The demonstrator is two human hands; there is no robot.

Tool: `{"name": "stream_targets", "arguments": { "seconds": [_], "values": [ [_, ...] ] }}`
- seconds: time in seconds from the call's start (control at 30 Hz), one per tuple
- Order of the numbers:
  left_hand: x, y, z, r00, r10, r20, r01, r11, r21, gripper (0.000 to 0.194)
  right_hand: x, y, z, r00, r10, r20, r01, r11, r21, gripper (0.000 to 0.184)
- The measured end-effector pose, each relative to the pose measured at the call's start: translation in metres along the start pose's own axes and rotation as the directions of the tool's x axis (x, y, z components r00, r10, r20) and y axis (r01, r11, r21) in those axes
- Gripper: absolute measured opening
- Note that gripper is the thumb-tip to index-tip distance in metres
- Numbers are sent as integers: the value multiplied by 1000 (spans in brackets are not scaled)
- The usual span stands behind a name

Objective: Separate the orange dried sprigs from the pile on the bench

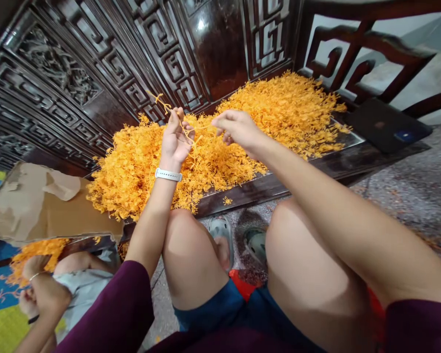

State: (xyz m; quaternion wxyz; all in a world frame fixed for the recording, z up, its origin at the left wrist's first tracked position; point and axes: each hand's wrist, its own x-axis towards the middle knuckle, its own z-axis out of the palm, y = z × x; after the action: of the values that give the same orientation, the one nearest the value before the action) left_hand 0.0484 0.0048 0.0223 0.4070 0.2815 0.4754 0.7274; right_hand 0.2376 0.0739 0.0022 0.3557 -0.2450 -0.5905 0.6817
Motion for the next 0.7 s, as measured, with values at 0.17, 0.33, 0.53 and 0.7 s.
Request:
{"name": "stream_targets", "arguments": {
  "seconds": [0.17, 0.33, 0.53, 0.7],
  "values": [
    [4, 1, -3, 1000, 16, 10, -15, 997, -77, 41, -2, 8, 11, 988, -156, 18, 154, 938, -310, 48],
    [0, 5, -4, 998, 58, -8, -59, 985, -160, 43, 8, 23, 5, 982, -189, 5, 175, 904, -389, 35],
    [-18, 17, 7, 991, 67, 114, -44, 981, -189, 51, 3, 13, 11, 991, -90, 95, 101, 988, -113, 33],
    [-23, 19, 7, 968, 7, 252, 34, 987, -158, 45, 4, 6, 11, 1000, 18, 24, -20, 993, 115, 23]
  ]
}}
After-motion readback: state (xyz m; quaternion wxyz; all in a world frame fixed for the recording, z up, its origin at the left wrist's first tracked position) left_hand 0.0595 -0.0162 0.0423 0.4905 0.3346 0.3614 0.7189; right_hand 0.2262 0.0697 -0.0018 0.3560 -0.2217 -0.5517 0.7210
